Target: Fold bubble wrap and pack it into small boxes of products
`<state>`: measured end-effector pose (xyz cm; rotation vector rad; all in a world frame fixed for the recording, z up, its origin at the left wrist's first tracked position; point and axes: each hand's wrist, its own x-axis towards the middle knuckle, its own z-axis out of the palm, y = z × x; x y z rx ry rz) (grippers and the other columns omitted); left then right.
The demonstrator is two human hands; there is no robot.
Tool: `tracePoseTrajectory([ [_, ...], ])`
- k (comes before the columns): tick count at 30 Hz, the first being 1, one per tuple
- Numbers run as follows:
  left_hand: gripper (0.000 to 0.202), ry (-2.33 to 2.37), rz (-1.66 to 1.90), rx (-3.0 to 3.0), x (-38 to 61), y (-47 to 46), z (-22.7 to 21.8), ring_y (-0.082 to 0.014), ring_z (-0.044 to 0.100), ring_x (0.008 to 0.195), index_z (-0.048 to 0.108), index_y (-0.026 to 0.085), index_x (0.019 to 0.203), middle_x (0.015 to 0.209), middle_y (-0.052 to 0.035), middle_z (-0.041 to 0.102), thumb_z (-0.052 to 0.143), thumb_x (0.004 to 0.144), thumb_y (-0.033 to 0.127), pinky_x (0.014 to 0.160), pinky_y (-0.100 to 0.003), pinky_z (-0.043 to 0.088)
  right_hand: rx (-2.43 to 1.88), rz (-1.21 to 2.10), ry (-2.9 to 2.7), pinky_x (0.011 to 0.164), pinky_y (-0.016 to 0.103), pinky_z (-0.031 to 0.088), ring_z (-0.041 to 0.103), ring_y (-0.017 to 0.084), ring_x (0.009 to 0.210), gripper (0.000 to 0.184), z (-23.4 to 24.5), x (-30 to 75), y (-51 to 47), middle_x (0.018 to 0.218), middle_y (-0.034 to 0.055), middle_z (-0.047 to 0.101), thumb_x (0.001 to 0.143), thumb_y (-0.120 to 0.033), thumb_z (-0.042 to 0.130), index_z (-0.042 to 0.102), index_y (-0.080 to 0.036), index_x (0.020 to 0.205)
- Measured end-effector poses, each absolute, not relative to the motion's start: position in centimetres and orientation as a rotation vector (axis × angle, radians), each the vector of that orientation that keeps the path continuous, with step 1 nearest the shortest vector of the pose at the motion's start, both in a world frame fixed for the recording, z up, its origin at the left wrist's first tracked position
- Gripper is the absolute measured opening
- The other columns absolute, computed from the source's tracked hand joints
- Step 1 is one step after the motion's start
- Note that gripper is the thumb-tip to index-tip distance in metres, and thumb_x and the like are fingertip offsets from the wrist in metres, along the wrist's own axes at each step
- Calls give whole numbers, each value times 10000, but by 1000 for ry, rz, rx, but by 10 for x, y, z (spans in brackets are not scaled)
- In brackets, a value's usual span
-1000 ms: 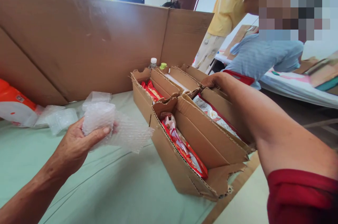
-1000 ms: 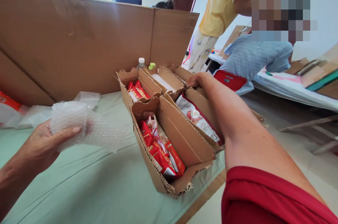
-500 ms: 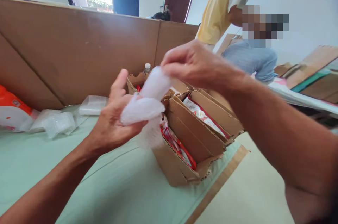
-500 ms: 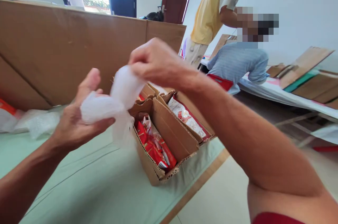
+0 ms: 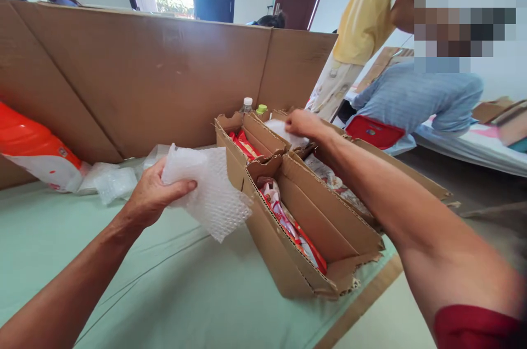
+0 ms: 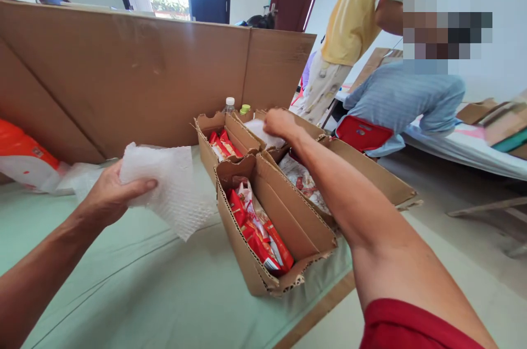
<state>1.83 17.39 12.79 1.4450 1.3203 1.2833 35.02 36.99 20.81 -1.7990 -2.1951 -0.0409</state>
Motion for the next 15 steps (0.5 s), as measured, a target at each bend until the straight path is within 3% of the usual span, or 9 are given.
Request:
tracePoseTrajectory([
  [2,561,1356,1324,1646,28,170,133,-327,657,1108,661,218,1154,1157,-103,682,804,673,471,881,-452,579,-1750,-238,-2148,847,416,508,678,294,989,132,233,340,351,897,149,738,819,-99,603,734,-107,823],
  [4,475,1349,1413,1956,41,163,143,-375,419,1427,679,245,1114,1431,-92,527,810,684,398,1114,-540,432,-1469,-308,-2255,826,359,507,667,258,987,166,256,320,325,915,99,734,857,-157,579,738,-125,888],
  [6,402,1254,1478,2228,52,157,154,-371,225,1532,693,249,1063,1561,-50,375,812,690,340,1210,-539,302,-1055,-117,-2485,782,291,502,658,200,932,174,269,292,302,879,41,719,869,-209,604,733,-129,953],
  [8,363,1195,1513,2286,56,154,161,-328,440,1416,690,253,1068,1448,-53,505,785,722,312,1125,-472,436,-718,145,-2613,743,248,493,644,146,858,219,270,267,292,871,8,712,883,-250,616,721,-129,1033],
  [10,332,1294,1529,2145,46,150,160,-237,671,1037,684,252,1060,1120,-32,677,754,743,324,858,-351,578,-635,302,-2608,710,232,485,630,115,783,242,262,254,300,871,2,718,895,-252,595,715,-133,1068],
  [12,339,1482,1508,1924,23,144,150,-180,658,771,675,253,1048,895,2,687,740,731,356,648,-273,557,-812,345,-2638,687,235,480,620,109,717,225,246,253,318,834,9,728,862,-202,593,731,-136,1028],
  [15,651,1714,1371,1627,-24,125,125,-198,657,761,592,292,1273,964,-5,695,770,658,406,591,-269,546,-1145,414,-2907,695,251,484,645,143,724,276,213,262,343,835,21,755,773,-143,645,748,-153,1029],
])
